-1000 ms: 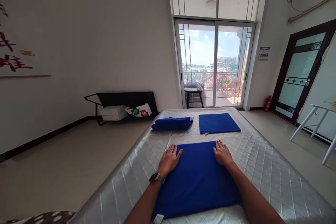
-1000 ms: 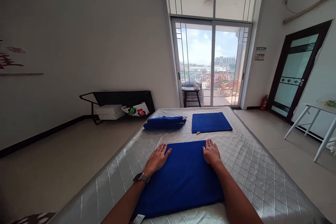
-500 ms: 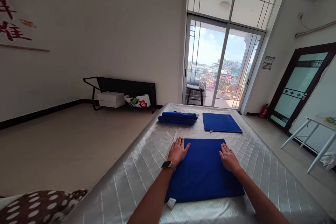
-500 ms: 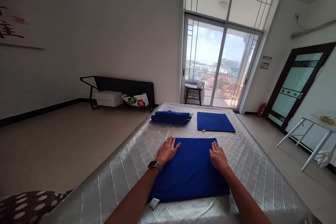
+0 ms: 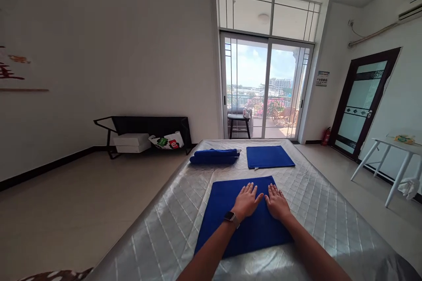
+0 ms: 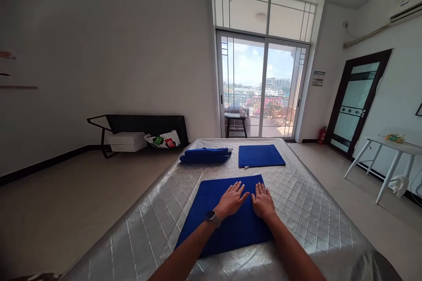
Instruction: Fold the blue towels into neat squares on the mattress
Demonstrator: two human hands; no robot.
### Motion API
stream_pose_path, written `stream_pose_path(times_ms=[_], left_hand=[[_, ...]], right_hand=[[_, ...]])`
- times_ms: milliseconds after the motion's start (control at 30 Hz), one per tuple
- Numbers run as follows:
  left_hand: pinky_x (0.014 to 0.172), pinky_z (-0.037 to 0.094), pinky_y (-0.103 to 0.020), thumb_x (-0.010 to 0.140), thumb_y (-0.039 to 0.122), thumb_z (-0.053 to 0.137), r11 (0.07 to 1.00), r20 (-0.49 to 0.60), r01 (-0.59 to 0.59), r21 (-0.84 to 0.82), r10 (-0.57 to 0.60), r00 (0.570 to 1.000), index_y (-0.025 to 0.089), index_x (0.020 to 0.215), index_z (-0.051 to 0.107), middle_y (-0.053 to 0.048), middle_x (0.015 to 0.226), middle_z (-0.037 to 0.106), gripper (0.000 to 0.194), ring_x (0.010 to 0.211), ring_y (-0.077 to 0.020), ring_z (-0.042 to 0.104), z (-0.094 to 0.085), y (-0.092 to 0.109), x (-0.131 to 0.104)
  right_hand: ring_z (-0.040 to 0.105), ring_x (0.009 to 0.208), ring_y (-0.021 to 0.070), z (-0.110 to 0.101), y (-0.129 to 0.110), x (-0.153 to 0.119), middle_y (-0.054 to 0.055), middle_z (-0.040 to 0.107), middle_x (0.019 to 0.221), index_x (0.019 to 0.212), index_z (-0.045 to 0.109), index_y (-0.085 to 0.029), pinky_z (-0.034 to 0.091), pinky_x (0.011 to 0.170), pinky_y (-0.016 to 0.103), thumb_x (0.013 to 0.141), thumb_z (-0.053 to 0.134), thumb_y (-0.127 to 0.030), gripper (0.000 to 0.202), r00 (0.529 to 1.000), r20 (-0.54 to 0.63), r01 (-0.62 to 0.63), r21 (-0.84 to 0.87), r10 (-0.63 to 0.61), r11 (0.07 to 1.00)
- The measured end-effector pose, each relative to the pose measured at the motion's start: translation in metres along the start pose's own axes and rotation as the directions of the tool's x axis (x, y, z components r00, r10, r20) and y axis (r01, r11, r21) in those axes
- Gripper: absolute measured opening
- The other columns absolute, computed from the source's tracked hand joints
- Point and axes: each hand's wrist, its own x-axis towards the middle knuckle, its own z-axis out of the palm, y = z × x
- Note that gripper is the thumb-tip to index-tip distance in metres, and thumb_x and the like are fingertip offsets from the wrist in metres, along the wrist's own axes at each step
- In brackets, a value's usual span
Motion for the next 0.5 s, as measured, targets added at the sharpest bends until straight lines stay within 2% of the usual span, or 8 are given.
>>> stream_pose_path(times_ms=[100,233,300,367,433,500], left_hand=[[0.093,0.057,-0.046,0.097,0.04,0.064,0.999,0.031,-0.04,-0.003,0.04,0.999,0.021,0.128,0.061,-0.009,0.132,0.062,0.036,0.11,-0.0229,0.065,0.008,0.023,0.008],[0.098,0.055,-0.049,0.096,0.041,0.064,1.0,0.076,-0.001,0.008,0.0,0.997,0.022,0.131,0.06,-0.01,0.137,0.06,0.04,0.116,-0.0247,0.063,0.007,0.027,0.002],[0.108,0.047,-0.055,0.099,0.047,0.057,0.998,0.098,0.057,0.025,-0.059,0.993,0.023,0.14,0.056,-0.013,0.148,0.055,0.048,0.131,-0.0305,0.055,0.004,0.017,-0.01],[0.118,0.035,-0.055,0.103,0.055,0.039,0.981,0.114,0.185,0.056,-0.19,0.975,0.022,0.151,0.048,-0.015,0.159,0.046,0.059,0.146,-0.0337,0.041,-0.001,-0.002,-0.031],[0.122,0.03,-0.053,0.103,0.056,0.021,0.937,0.117,0.334,0.099,-0.344,0.932,0.016,0.156,0.041,-0.016,0.162,0.039,0.069,0.152,-0.0326,0.033,-0.007,-0.027,-0.058],[0.122,0.03,-0.051,0.103,0.055,0.016,0.897,0.112,0.421,0.137,-0.436,0.893,0.012,0.156,0.039,-0.017,0.163,0.036,0.072,0.152,-0.0316,0.033,-0.012,-0.052,-0.085]], right_hand=[[0.016,0.157,0.0216,0.002,0.001,0.0,0.014,0.023,0.167,0.161,0.026,-0.008,0.017,0.125,0.041,0.103,0.026,-0.031,0.063,1.0,0.004,0.024,0.004,-0.024,1.0],[0.016,0.157,0.0213,0.0,-0.001,0.0,0.015,0.024,0.167,0.161,0.026,-0.006,0.016,0.125,0.041,0.103,0.025,-0.031,0.063,1.0,0.001,0.011,0.045,-0.011,0.999],[0.016,0.157,0.0215,-0.002,-0.003,-0.001,0.015,0.024,0.167,0.161,0.025,-0.004,0.016,0.125,0.041,0.103,0.023,-0.035,0.065,1.0,-0.003,0.002,0.068,-0.002,0.998],[0.015,0.157,0.0213,-0.004,-0.005,-0.002,0.014,0.023,0.167,0.161,0.024,-0.004,0.014,0.126,0.041,0.104,0.022,-0.037,0.066,1.0,-0.004,0.001,0.08,-0.001,0.997],[0.016,0.157,0.021,-0.007,-0.006,-0.004,0.014,0.023,0.167,0.161,0.024,-0.004,0.013,0.126,0.04,0.104,0.022,-0.037,0.066,1.0,-0.004,0.0,0.086,0.001,0.996],[0.016,0.157,0.0209,-0.008,-0.006,-0.006,0.014,0.022,0.167,0.16,0.024,-0.004,0.012,0.126,0.04,0.104,0.022,-0.036,0.066,1.0,-0.001,-0.003,0.087,0.003,0.996]])
